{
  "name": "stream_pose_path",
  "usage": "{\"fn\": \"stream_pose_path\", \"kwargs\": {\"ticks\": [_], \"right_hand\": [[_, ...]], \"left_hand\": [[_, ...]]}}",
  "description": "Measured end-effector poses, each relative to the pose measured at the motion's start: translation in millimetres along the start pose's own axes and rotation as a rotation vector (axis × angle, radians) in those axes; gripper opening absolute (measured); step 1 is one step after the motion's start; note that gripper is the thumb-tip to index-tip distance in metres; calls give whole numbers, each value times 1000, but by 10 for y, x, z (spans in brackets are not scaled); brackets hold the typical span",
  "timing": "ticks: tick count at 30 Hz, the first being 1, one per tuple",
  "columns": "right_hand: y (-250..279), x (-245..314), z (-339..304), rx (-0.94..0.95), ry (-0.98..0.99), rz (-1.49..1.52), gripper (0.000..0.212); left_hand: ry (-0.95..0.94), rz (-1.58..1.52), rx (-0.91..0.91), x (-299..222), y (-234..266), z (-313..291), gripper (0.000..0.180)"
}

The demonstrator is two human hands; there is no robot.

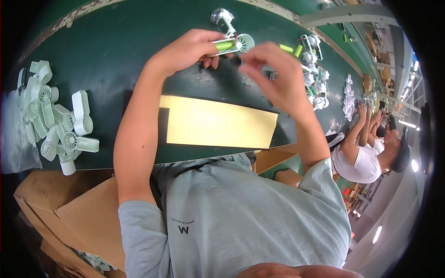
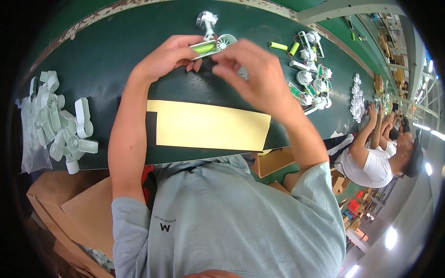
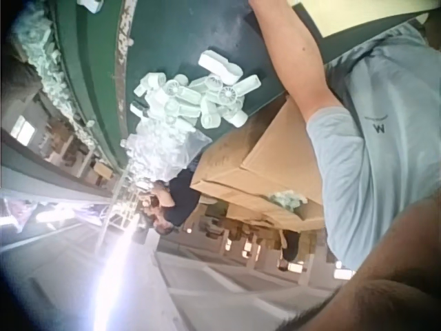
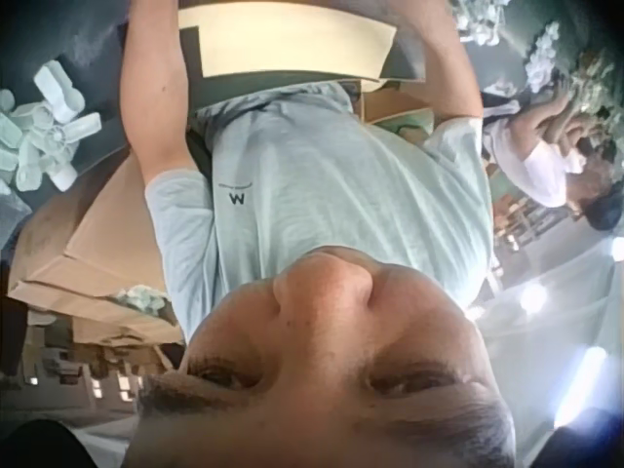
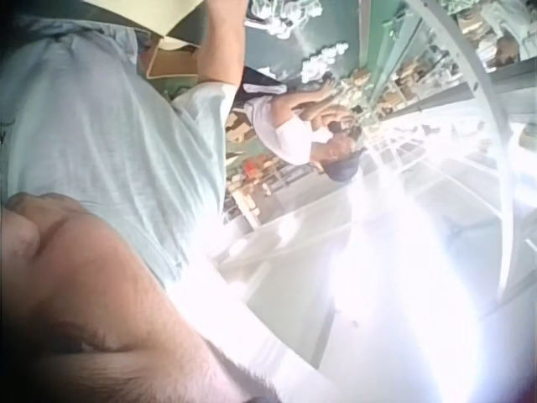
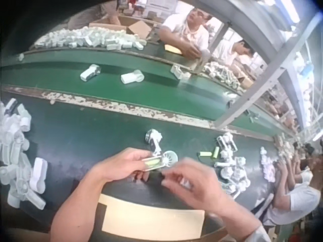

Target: Assemble small handheld electronic fans on a factory production line.

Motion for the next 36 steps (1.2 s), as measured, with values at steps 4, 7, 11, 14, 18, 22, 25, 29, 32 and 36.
{"fn": "stream_pose_path", "kwargs": {"ticks": [4,7,11,14,18,22,25,29,32,36], "right_hand": [[41,-173,287,37,57,-41,17],[-8,-213,383,158,98,-81,16],[-32,-224,430,235,89,-193,17],[-53,-219,461,248,71,-205,12],[-77,-250,522,296,67,-215,10],[-8,-312,489,306,53,-111,10],[226,-304,401,126,86,71,13],[401,-662,326,-143,-143,89,34],[62,-773,268,64,-269,269,47],[-75,-791,354,247,-352,684,54]], "left_hand": [[-15,-42,-68,-1,-61,-15,31],[5,-68,-62,61,-24,-15,32],[-13,-126,-37,44,-21,14,32],[27,-23,-25,-6,-33,13,29],[-3,40,-48,42,-10,16,25],[-42,11,-105,16,-44,14,29],[-60,-17,-51,-2,-32,23,33],[4,-62,-10,98,25,52,40],[-75,-144,-20,39,-51,2,36],[-110,-146,-35,-59,-106,-10,30]]}}
Point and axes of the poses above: each hand's wrist, its own z-axis towards the middle knuckle, its own y-axis out of the back of the hand, x = y × z, the point moved 4 cm from there along z, towards the middle knuckle, and after that the axes turned 6 degrees about x, right-handed, at the moved point
